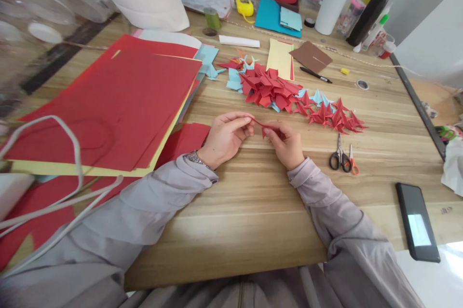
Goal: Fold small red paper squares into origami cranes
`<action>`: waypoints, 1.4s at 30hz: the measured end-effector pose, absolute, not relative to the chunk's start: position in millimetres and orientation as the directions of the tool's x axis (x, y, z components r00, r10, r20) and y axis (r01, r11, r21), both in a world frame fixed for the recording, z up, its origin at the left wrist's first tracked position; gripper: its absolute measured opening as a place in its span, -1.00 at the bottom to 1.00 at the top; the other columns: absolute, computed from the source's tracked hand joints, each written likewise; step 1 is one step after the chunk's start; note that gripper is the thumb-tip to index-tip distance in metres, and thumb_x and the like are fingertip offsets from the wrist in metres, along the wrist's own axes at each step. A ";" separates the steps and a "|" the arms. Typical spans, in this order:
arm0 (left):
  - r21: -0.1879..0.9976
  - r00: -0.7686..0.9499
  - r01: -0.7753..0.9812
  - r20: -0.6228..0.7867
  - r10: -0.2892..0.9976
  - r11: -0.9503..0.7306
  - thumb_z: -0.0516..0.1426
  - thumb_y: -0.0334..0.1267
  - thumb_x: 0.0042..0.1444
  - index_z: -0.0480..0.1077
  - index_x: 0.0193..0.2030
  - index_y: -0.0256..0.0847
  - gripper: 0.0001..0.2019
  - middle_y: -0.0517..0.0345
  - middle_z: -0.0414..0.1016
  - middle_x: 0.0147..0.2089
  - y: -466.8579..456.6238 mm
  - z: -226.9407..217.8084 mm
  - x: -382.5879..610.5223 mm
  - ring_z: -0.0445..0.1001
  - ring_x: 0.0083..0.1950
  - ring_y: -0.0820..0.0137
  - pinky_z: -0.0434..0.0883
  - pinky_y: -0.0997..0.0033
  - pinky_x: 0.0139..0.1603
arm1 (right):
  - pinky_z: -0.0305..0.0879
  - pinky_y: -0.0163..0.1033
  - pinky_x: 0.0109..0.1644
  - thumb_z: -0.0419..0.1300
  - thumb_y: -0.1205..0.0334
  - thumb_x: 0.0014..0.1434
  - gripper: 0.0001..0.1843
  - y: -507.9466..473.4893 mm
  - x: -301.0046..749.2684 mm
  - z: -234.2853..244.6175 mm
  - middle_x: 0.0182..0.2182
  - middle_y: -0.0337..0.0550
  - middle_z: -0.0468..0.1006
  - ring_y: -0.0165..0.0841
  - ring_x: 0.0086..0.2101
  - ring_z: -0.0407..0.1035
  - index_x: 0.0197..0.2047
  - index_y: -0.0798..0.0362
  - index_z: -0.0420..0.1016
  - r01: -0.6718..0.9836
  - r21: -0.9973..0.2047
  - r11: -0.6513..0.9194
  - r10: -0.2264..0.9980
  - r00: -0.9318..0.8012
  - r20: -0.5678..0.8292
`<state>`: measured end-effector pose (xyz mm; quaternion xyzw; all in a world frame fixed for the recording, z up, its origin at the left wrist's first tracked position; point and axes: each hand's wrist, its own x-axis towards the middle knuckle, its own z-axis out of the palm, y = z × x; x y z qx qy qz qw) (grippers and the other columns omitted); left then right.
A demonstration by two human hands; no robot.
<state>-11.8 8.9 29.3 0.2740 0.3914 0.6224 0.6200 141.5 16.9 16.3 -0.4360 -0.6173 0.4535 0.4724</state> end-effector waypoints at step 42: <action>0.937 0.054 0.249 0.239 0.969 -0.245 0.26 -0.30 -0.08 0.47 -0.48 -0.21 -0.94 0.11 0.50 -0.35 11.1 21.4 -24.0 0.40 -0.33 0.41 0.29 0.42 -0.30 | 0.17 -0.33 -0.58 0.33 0.02 -0.06 -0.73 24.3 150.7 24.1 -0.72 -0.33 0.37 -0.50 -0.67 0.21 -0.53 0.07 0.51 0.037 -0.991 0.127 0.986 -0.110 0.123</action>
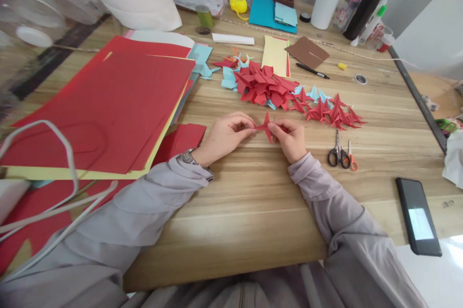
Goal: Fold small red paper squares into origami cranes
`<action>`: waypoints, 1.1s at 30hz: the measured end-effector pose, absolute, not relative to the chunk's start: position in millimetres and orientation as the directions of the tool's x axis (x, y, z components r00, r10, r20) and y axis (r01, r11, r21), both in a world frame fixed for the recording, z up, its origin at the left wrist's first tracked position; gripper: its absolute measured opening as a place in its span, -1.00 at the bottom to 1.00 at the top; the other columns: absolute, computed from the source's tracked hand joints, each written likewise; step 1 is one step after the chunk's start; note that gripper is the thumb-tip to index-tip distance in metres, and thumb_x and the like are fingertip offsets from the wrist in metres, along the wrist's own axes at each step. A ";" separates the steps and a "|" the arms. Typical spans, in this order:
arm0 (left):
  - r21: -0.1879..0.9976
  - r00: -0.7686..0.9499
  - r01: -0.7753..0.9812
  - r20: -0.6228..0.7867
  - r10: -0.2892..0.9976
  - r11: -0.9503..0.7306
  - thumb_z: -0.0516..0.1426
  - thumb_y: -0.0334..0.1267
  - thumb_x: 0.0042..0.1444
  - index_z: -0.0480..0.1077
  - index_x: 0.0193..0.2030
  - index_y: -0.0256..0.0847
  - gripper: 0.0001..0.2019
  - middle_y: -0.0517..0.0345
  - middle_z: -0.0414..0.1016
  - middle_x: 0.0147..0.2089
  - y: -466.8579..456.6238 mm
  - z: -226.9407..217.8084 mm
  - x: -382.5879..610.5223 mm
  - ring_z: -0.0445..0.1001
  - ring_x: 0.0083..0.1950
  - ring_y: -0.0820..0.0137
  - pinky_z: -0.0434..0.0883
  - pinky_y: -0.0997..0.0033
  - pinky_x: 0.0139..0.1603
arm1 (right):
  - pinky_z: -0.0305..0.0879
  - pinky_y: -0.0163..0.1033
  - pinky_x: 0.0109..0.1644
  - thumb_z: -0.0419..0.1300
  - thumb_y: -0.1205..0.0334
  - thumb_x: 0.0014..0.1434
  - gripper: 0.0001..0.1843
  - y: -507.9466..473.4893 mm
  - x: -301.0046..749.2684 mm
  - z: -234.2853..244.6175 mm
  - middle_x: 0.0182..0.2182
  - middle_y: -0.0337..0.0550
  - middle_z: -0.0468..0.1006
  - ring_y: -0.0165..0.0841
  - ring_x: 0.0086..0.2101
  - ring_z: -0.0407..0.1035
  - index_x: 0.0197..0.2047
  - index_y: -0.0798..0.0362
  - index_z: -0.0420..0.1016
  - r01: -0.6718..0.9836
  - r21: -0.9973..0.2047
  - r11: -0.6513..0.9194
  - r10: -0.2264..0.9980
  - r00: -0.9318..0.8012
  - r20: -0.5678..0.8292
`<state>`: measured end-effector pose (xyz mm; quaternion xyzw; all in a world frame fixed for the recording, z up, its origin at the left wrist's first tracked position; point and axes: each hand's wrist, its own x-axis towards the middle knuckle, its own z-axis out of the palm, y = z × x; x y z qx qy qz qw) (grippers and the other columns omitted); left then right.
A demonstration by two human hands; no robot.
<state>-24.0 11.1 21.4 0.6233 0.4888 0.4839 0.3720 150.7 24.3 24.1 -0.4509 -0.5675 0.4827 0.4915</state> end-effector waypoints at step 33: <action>0.999 0.057 -0.048 0.018 0.998 -0.015 0.33 -0.20 -0.17 0.41 -0.42 -0.30 -0.75 0.15 0.50 -0.53 18.1 20.6 -34.8 0.46 -0.50 0.46 0.40 0.45 -0.40 | 0.21 -0.36 -0.57 0.39 0.10 -0.10 -0.76 34.1 154.4 14.1 -0.66 -0.33 0.45 -0.51 -0.65 0.26 -0.45 0.08 0.52 -0.144 -0.986 0.087 0.994 -0.054 0.095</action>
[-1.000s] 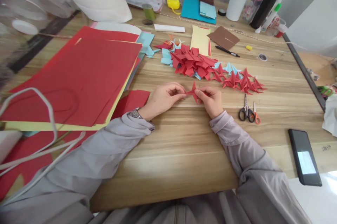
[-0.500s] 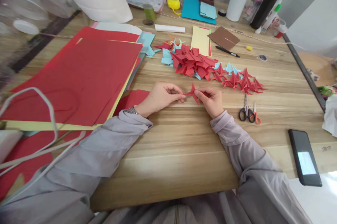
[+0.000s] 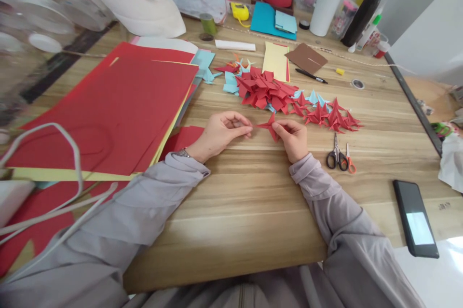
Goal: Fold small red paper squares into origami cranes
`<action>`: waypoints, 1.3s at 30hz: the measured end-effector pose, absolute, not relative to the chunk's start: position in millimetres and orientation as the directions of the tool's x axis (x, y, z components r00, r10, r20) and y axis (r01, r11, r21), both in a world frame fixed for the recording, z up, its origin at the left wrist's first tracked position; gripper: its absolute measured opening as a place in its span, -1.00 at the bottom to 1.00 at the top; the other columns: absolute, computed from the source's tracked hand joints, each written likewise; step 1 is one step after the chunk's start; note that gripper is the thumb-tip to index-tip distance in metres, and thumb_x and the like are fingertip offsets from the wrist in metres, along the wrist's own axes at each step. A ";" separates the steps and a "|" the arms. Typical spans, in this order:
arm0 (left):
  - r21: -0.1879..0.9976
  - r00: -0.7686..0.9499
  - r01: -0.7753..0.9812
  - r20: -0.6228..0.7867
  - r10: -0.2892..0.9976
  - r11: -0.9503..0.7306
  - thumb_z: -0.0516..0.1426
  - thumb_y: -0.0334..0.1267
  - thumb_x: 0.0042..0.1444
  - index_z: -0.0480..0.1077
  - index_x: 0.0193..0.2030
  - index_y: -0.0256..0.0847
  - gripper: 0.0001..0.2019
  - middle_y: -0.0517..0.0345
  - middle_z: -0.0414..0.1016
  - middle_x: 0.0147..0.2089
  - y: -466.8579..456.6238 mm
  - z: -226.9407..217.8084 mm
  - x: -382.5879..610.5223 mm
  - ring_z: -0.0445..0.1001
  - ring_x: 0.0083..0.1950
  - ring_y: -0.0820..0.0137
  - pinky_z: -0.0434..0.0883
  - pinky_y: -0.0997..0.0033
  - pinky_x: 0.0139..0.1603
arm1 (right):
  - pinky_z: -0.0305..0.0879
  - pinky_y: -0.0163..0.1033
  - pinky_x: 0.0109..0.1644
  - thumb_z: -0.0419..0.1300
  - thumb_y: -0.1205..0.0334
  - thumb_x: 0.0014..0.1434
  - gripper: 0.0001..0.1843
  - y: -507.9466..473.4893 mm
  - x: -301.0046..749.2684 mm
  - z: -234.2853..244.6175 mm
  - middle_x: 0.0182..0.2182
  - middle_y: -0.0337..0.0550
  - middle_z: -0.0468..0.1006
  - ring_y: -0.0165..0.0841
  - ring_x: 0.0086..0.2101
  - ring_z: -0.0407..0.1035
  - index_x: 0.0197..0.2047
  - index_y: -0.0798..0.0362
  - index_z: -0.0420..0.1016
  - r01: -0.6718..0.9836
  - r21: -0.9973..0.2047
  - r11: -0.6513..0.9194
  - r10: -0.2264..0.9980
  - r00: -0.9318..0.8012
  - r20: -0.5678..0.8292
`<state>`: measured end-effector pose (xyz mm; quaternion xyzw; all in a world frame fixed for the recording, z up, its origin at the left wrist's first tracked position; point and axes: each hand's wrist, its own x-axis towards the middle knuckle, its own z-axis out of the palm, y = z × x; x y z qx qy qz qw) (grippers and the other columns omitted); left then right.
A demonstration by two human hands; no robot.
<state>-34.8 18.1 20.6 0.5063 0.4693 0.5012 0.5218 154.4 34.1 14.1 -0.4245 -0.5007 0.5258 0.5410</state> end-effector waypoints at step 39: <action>0.937 -0.179 -0.346 -0.113 0.977 0.045 0.39 -0.30 -0.40 0.50 -0.48 -0.27 -0.74 0.23 0.50 -0.52 10.7 22.8 -3.0 0.41 -0.48 0.53 0.37 0.47 -0.35 | 0.41 -0.28 -0.39 0.39 -0.05 -0.14 -0.59 25.3 148.9 20.1 -0.48 -0.21 0.56 -0.43 -0.49 0.40 -0.29 0.06 0.55 -0.186 -0.983 -0.003 0.977 -0.212 0.037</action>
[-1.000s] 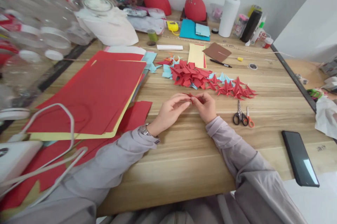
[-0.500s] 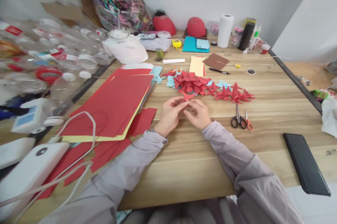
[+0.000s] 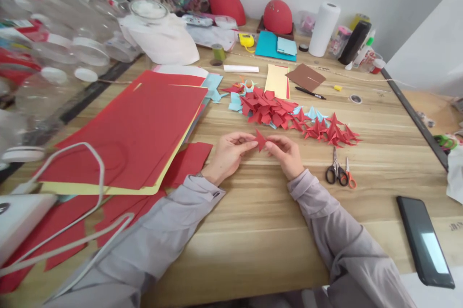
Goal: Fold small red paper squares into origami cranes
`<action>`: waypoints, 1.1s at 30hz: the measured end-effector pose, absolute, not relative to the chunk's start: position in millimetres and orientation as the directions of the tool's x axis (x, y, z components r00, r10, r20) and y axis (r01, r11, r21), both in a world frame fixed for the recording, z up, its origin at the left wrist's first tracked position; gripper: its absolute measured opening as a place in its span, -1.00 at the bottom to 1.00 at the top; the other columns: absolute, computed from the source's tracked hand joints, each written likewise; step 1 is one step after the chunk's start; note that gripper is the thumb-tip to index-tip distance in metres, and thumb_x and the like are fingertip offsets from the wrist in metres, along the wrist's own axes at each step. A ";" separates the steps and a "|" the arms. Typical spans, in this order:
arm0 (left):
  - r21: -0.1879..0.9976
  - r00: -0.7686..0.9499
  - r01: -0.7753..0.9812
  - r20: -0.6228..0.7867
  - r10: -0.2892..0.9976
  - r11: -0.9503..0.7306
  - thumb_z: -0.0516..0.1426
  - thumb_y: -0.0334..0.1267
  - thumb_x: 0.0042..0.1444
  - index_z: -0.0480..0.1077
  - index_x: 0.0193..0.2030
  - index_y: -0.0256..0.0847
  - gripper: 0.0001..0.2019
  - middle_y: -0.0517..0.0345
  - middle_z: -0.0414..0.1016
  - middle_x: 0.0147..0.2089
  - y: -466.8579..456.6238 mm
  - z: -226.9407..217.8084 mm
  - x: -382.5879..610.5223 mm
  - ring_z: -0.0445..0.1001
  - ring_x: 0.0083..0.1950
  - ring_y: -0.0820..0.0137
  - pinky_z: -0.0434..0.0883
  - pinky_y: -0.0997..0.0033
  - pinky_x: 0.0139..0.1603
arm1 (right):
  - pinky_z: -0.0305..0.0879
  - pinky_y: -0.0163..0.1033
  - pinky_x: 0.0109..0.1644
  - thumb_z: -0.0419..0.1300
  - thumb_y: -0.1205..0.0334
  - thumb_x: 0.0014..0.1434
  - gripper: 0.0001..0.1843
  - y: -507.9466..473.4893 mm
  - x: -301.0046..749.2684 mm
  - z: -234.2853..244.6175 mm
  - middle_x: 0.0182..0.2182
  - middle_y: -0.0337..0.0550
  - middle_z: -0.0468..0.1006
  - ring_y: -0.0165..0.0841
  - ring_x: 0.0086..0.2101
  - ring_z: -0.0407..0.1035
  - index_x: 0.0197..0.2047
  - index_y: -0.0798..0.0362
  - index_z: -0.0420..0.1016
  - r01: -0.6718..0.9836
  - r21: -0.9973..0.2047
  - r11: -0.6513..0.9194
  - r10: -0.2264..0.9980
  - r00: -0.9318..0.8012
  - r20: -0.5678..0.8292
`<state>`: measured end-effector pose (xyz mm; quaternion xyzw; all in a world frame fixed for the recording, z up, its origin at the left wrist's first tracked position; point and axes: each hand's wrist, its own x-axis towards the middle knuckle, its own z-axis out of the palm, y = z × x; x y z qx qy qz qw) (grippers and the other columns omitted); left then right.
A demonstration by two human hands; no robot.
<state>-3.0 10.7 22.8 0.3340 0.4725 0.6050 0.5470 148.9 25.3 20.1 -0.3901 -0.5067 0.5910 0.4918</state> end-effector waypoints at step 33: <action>0.950 -0.027 -0.310 -0.038 0.999 0.028 0.39 -0.24 -0.33 0.54 -0.49 -0.25 -0.78 0.13 0.56 -0.46 8.5 24.6 -1.4 0.49 -0.40 0.39 0.45 0.36 -0.29 | 0.39 -0.27 -0.46 0.40 0.18 -0.11 -0.78 22.8 151.1 17.9 -0.51 -0.27 0.58 -0.44 -0.57 0.40 -0.34 0.01 0.56 -0.137 -0.988 0.073 0.974 -0.205 0.100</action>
